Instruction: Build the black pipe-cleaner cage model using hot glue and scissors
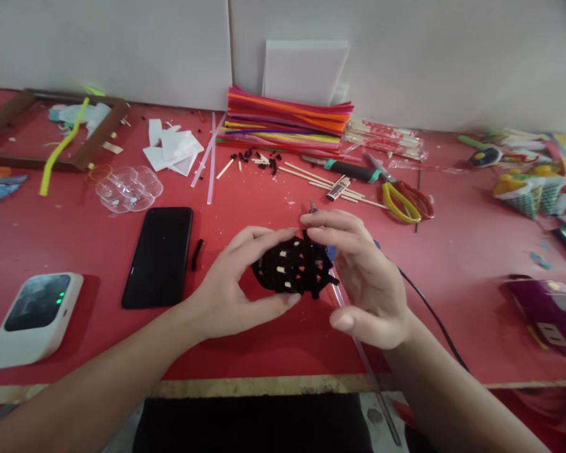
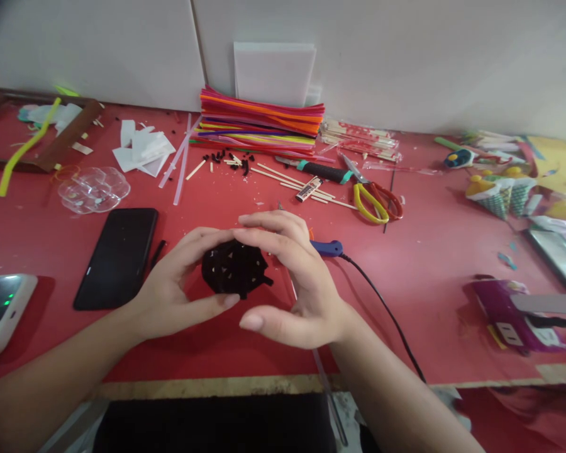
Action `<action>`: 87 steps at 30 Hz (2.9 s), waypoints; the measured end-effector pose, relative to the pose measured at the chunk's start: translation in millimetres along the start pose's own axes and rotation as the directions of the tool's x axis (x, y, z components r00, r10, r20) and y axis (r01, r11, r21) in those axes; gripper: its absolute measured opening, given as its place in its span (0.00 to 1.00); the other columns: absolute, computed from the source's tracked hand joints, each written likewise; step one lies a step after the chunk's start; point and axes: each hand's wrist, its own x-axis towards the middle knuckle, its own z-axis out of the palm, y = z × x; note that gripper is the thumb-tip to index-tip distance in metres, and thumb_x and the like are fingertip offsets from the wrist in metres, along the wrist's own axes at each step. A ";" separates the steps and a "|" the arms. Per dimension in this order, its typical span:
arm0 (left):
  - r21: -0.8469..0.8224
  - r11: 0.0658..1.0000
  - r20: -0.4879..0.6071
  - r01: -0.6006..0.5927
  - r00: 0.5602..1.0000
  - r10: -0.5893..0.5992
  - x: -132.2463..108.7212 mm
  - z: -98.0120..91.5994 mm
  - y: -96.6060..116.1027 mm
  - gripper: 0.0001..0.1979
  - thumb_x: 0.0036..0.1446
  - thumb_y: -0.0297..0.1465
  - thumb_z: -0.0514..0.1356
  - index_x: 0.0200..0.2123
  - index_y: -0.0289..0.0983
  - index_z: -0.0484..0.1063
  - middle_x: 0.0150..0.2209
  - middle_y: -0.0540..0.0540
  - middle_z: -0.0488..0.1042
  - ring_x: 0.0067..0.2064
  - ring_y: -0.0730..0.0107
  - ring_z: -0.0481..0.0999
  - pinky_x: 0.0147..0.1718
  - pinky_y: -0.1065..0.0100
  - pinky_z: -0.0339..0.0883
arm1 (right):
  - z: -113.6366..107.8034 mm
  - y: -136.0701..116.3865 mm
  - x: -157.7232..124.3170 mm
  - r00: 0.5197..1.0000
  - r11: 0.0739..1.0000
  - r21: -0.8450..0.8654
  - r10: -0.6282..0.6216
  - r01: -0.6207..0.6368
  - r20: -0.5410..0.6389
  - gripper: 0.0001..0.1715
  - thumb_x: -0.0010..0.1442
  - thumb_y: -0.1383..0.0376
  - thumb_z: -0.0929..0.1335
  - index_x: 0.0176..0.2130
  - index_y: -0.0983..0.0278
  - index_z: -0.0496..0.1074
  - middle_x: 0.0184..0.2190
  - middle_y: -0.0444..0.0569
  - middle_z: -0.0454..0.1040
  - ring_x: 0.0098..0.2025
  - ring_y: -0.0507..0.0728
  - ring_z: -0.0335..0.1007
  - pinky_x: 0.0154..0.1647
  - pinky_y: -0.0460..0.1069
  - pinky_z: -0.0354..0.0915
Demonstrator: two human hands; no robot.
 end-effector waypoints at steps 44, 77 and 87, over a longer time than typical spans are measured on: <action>0.133 0.991 -0.134 0.028 0.991 -0.010 -5.1 4.5 -6.5 0.33 0.56 0.34 0.74 0.63 0.46 0.67 0.56 0.41 0.74 0.55 0.56 0.77 0.55 0.53 0.76 | 13.3 -0.9 -2.1 0.900 0.998 0.021 0.067 -0.064 -0.430 0.12 0.72 0.67 0.68 0.50 0.52 0.79 0.37 0.47 0.79 0.43 0.59 0.78 0.47 0.58 0.77; -0.053 0.998 -0.082 -0.016 0.997 0.012 -5.2 17.1 -10.5 0.49 0.42 0.47 0.81 0.57 0.48 0.53 0.61 0.37 0.67 0.58 0.45 0.80 0.53 0.42 0.81 | 16.6 -14.6 6.1 0.984 1.000 -0.018 0.022 -0.025 -0.176 0.07 0.64 0.71 0.71 0.36 0.59 0.73 0.33 0.47 0.75 0.36 0.56 0.75 0.35 0.53 0.72; -0.187 0.982 -0.081 0.014 0.996 -0.029 -3.2 13.7 -7.2 0.34 0.58 0.42 0.74 0.52 0.48 0.51 0.57 0.42 0.68 0.54 0.59 0.82 0.49 0.56 0.82 | 16.7 -12.9 -0.4 0.972 0.983 0.119 0.156 -0.137 -0.173 0.01 0.68 0.66 0.70 0.42 0.59 0.73 0.37 0.48 0.74 0.39 0.56 0.71 0.39 0.53 0.69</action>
